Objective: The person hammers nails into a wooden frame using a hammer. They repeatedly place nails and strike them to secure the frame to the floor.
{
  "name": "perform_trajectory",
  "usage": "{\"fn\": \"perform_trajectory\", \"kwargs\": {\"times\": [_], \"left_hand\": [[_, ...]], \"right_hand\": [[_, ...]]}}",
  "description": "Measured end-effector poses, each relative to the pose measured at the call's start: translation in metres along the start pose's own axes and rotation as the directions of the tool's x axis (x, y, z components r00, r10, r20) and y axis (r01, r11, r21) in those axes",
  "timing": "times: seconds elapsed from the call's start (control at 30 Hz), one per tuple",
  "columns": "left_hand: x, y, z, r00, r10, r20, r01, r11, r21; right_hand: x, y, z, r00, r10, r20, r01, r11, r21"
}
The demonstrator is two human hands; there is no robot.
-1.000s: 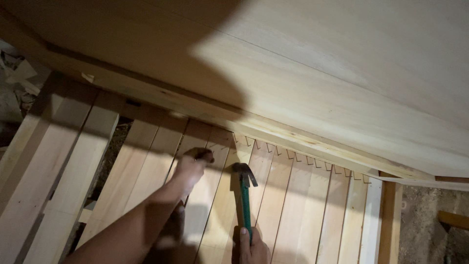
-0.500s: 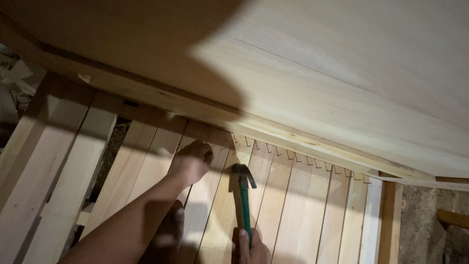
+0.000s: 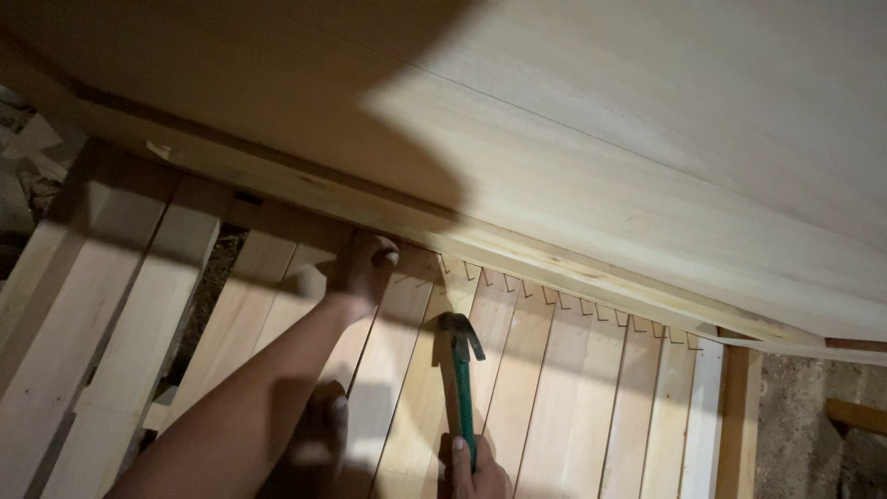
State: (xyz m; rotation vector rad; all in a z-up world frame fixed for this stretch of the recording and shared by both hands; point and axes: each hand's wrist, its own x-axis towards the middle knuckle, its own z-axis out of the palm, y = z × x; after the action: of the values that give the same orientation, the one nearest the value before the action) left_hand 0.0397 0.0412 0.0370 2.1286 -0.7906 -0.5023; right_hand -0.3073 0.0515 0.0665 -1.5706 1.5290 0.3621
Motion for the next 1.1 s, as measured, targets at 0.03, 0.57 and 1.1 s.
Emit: {"fn": "perform_trajectory", "kwargs": {"times": [0.03, 0.57, 1.1], "left_hand": [[0.003, -0.005, 0.004, 0.999, 0.034, -0.004, -0.034, 0.999, 0.005], [0.005, -0.023, 0.021, 0.996, 0.086, -0.025, -0.086, 0.996, -0.004], [0.007, -0.056, 0.054, 0.971, 0.212, -0.11, -0.203, 0.975, 0.09]], "right_hand": [[0.001, 0.0, 0.0, 1.0, 0.019, 0.006, -0.019, 1.0, -0.002], [0.003, 0.009, 0.006, 0.999, -0.034, -0.038, 0.037, 0.998, 0.06], [-0.015, -0.072, -0.033, 0.93, -0.356, -0.09, 0.367, 0.908, 0.201]]}}
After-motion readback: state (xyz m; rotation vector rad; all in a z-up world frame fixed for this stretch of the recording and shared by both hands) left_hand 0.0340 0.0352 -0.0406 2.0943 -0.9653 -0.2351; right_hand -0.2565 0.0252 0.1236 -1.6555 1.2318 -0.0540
